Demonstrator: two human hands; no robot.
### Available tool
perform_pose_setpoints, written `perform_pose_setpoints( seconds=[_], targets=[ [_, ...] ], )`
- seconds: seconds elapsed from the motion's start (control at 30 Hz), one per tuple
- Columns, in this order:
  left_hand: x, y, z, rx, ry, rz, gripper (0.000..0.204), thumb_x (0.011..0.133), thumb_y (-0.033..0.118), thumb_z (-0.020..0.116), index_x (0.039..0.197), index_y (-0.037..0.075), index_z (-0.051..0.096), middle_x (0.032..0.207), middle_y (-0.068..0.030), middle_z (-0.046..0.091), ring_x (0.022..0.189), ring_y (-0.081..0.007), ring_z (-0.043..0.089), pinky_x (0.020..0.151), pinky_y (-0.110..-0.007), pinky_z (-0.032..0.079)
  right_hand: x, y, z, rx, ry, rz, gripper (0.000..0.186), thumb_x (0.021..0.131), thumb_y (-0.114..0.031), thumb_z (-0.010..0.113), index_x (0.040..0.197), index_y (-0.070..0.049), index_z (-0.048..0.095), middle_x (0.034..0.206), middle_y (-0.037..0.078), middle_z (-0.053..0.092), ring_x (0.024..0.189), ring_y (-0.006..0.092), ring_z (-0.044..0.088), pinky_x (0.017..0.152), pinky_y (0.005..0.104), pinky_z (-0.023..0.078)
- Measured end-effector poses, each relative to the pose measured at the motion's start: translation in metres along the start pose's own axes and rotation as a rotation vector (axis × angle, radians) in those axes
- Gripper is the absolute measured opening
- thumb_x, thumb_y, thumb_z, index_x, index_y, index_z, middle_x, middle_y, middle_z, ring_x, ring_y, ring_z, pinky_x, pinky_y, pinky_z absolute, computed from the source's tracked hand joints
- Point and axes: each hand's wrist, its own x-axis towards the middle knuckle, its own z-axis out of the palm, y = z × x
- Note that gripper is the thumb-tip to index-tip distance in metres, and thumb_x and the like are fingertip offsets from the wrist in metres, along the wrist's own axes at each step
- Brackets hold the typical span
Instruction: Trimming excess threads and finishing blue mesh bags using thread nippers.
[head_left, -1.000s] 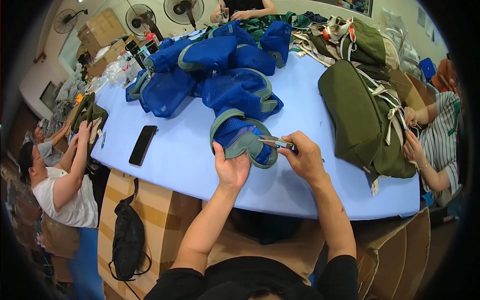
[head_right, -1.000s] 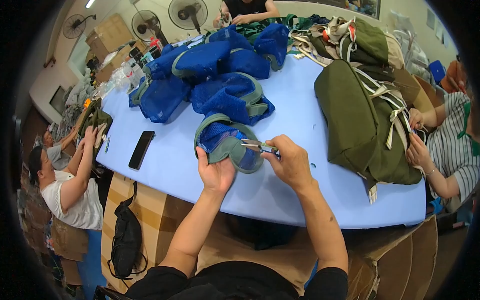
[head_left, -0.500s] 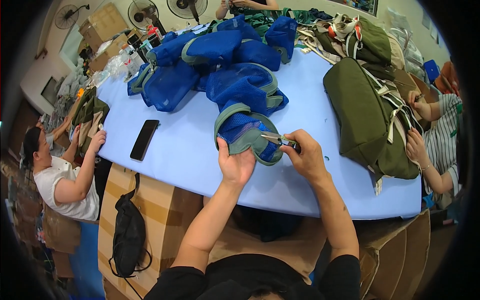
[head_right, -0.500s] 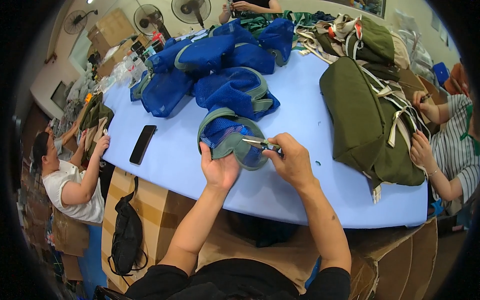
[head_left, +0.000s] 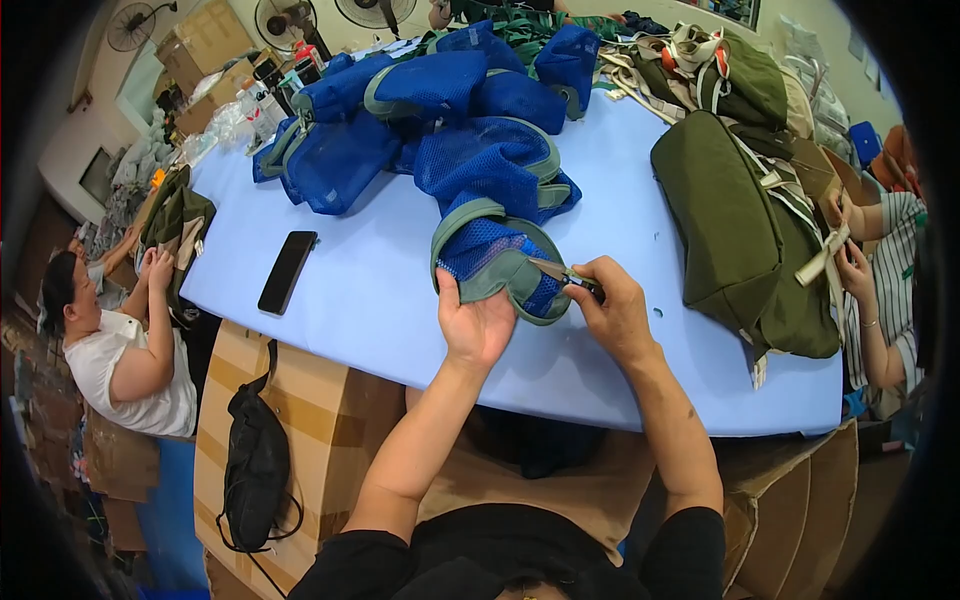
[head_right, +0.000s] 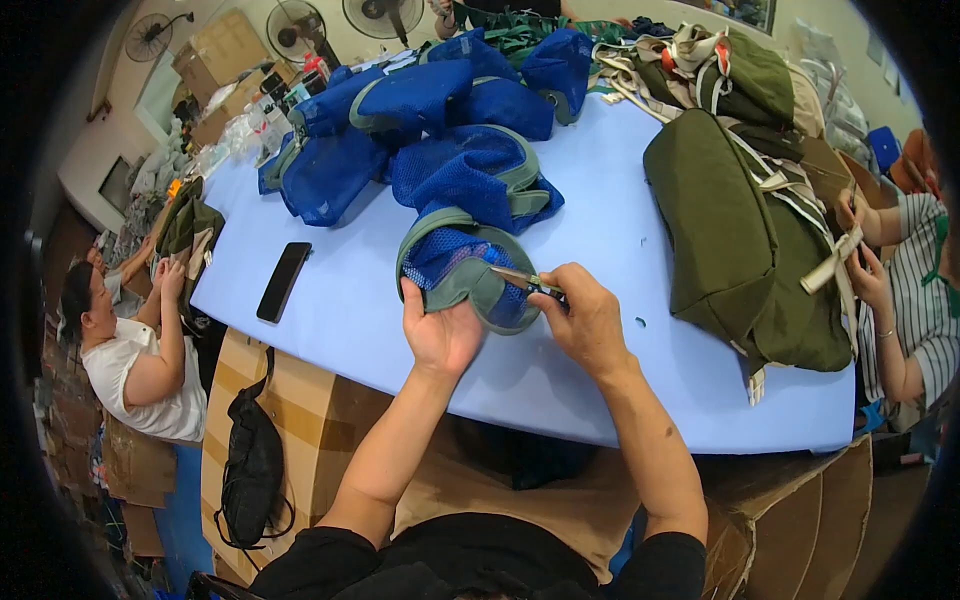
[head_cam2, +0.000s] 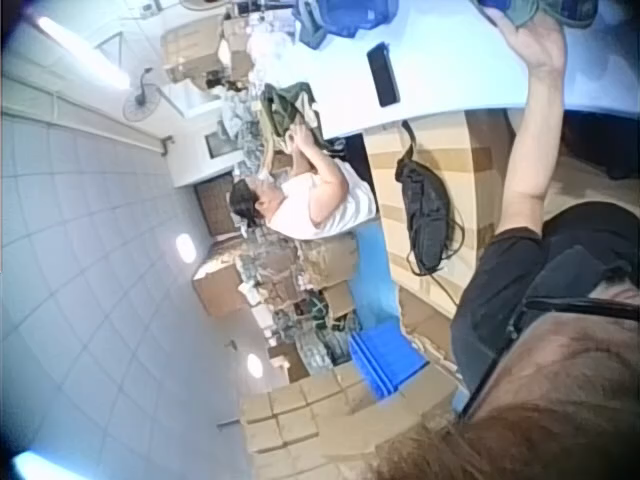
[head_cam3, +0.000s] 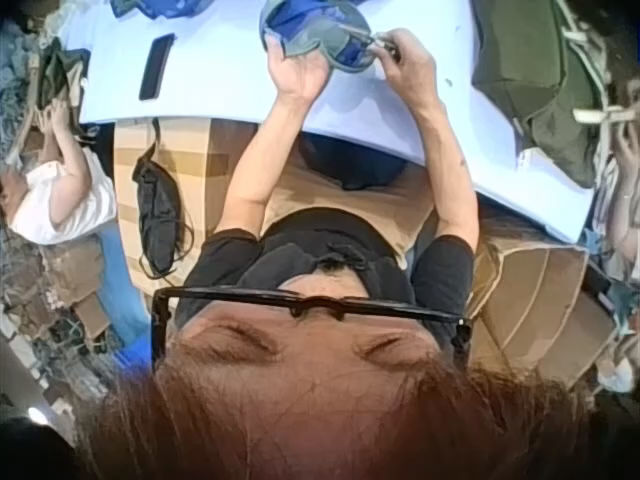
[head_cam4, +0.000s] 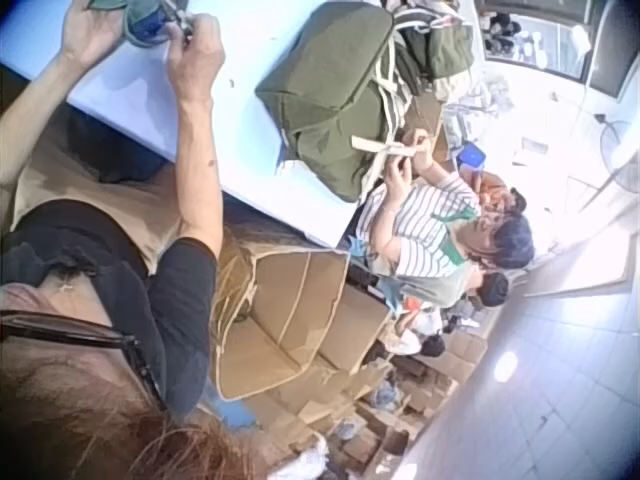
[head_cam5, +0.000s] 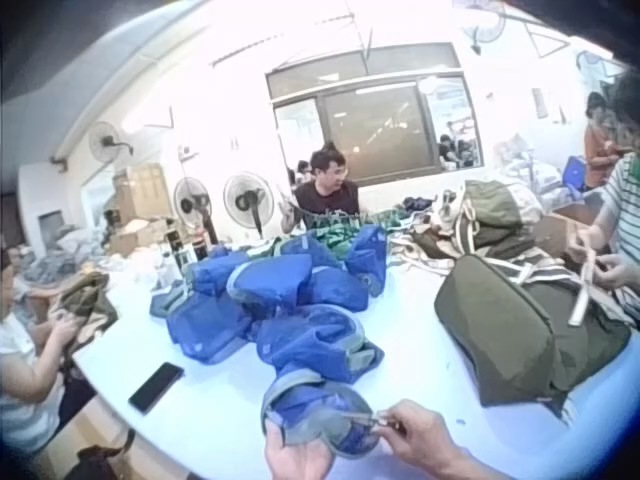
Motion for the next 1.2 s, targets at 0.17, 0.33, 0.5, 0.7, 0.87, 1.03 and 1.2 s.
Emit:
perform_pose_setpoints(
  seconds=[0.17, 0.33, 0.5, 0.7, 0.87, 1.03, 1.2],
  targets=[
    [-0.002, 0.0, 0.0, 0.008, -0.061, -0.008, 0.06, 0.09, 0.05, 0.026, 0.128, 0.005, 0.035, 0.127, -0.012, 0.043, 0.118, -0.0266, 0.039, 0.103, -0.04, 0.026, 0.0, 0.001, 0.0, 0.006, -0.014, 0.055, 0.02, 0.072, -0.007, 0.068, 0.086, -0.001, 0.054, 0.07, 0.007, 0.055, 0.056, 0.0154, 0.051, 0.051, 0.0263, 0.043],
    [-0.002, -0.001, 0.0, 0.129, -0.134, 0.011, 0.06, 0.09, 0.051, 0.028, 0.128, 0.005, 0.035, 0.126, -0.0112, 0.043, 0.118, -0.0257, 0.038, 0.103, -0.038, 0.026, 0.002, -0.008, -0.004, -0.076, 0.017, -0.002, 0.023, 0.071, -0.01, 0.069, 0.086, -0.002, 0.055, 0.073, 0.009, 0.054, 0.057, 0.0199, 0.055, 0.05, 0.0285, 0.045],
    [-0.002, -0.003, -0.001, 0.167, -0.166, 0.014, 0.063, 0.089, 0.052, 0.026, 0.128, 0.004, 0.034, 0.126, -0.0114, 0.043, 0.118, -0.0256, 0.038, 0.103, -0.038, 0.025, 0.003, -0.007, -0.004, -0.067, -0.001, -0.012, 0.023, 0.07, -0.01, 0.069, 0.086, -0.002, 0.055, 0.074, 0.009, 0.054, 0.056, 0.0196, 0.055, 0.049, 0.0277, 0.045],
    [-0.003, -0.006, 0.002, 0.228, -0.222, 0.016, 0.066, 0.089, 0.054, 0.024, 0.129, 0.003, 0.032, 0.128, -0.0121, 0.042, 0.119, -0.0253, 0.037, 0.103, -0.038, 0.024, 0.003, -0.006, -0.004, -0.048, -0.016, -0.037, 0.023, 0.07, -0.009, 0.069, 0.086, -0.002, 0.055, 0.073, 0.009, 0.054, 0.055, 0.0202, 0.054, 0.048, 0.0284, 0.044],
    [-0.004, -0.007, 0.007, 0.252, -0.241, 0.017, 0.067, 0.088, 0.055, 0.023, 0.13, 0.003, 0.031, 0.129, -0.0123, 0.04, 0.12, -0.0254, 0.035, 0.104, -0.038, 0.022, 0.003, -0.003, -0.004, -0.041, -0.017, -0.053, 0.022, 0.071, -0.008, 0.069, 0.087, -0.002, 0.054, 0.073, 0.009, 0.053, 0.055, 0.0207, 0.054, 0.049, 0.0285, 0.044],
    [-0.002, -0.007, 0.0, 0.185, -0.237, -0.034, 0.071, 0.087, 0.058, 0.024, 0.131, 0.003, 0.029, 0.13, -0.0122, 0.038, 0.122, -0.0259, 0.033, 0.104, -0.038, 0.021, 0.001, 0.0, 0.001, -0.002, -0.004, -0.017, 0.023, 0.072, -0.01, 0.068, 0.088, -0.002, 0.054, 0.074, 0.01, 0.053, 0.056, 0.0211, 0.054, 0.05, 0.0285, 0.045],
    [-0.003, -0.006, 0.003, 0.188, -0.253, -0.034, 0.073, 0.086, 0.059, 0.025, 0.131, 0.002, 0.029, 0.132, -0.0124, 0.037, 0.123, -0.0261, 0.032, 0.105, -0.039, 0.02, -0.001, 0.0, 0.004, 0.017, 0.008, 0.002, 0.022, 0.073, -0.01, 0.067, 0.089, -0.001, 0.054, 0.076, 0.01, 0.054, 0.057, 0.0205, 0.054, 0.052, 0.0283, 0.045]
  ],
)
